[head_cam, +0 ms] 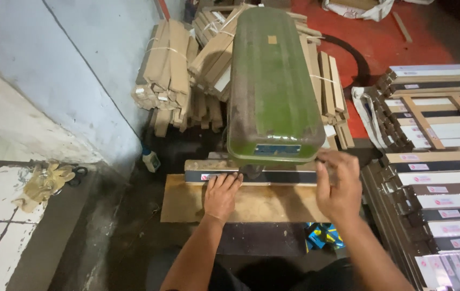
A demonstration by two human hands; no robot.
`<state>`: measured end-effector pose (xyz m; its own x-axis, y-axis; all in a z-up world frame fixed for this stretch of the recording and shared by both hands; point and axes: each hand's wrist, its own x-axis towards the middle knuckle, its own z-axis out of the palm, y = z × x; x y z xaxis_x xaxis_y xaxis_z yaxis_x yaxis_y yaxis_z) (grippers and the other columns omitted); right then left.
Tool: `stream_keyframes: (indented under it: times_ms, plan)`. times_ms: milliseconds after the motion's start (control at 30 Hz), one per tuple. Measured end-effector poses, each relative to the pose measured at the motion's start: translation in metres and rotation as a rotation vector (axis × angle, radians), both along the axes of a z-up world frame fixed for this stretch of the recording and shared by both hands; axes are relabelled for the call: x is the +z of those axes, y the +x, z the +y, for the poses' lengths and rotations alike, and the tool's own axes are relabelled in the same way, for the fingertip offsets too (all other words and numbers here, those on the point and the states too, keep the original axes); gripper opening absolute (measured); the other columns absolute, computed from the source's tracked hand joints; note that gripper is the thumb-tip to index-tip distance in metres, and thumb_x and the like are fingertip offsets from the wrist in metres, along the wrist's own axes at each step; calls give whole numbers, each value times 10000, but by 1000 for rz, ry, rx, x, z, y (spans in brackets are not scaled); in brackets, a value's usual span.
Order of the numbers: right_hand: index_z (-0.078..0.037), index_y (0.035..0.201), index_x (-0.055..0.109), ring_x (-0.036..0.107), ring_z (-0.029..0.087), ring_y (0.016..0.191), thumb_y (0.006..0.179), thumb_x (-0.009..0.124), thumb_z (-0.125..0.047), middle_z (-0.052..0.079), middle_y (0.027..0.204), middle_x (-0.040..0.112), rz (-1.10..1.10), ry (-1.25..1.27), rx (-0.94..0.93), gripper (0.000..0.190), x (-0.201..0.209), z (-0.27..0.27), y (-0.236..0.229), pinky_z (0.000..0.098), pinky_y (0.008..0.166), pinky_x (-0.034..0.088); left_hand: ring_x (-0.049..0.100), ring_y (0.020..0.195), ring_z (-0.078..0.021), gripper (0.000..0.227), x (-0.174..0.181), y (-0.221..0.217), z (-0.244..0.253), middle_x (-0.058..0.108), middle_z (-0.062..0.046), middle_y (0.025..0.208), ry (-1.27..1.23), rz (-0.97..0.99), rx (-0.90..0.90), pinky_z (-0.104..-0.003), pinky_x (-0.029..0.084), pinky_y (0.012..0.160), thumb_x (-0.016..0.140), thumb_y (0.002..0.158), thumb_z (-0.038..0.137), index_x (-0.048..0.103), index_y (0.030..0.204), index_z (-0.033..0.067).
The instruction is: The person is picking up wooden slats, aligning a white component on them, and then using an industrial press to secure them before stacking.
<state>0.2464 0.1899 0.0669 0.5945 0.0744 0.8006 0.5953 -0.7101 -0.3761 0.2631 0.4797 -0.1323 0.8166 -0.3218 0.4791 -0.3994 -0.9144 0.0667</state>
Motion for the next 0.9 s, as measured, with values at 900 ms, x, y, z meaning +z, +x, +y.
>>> stream_keyframes:
  times_ms: [900]
  plan:
    - [43, 1148, 726, 705, 458, 959, 837, 671, 10, 259, 974, 722, 479, -365, -76, 317, -4, -15, 127, 535, 928, 544, 504, 1252, -207, 408, 12, -2, -6, 599, -1, 1289, 60, 61, 53, -449, 340, 1046, 581, 966, 155, 589, 1372, 200]
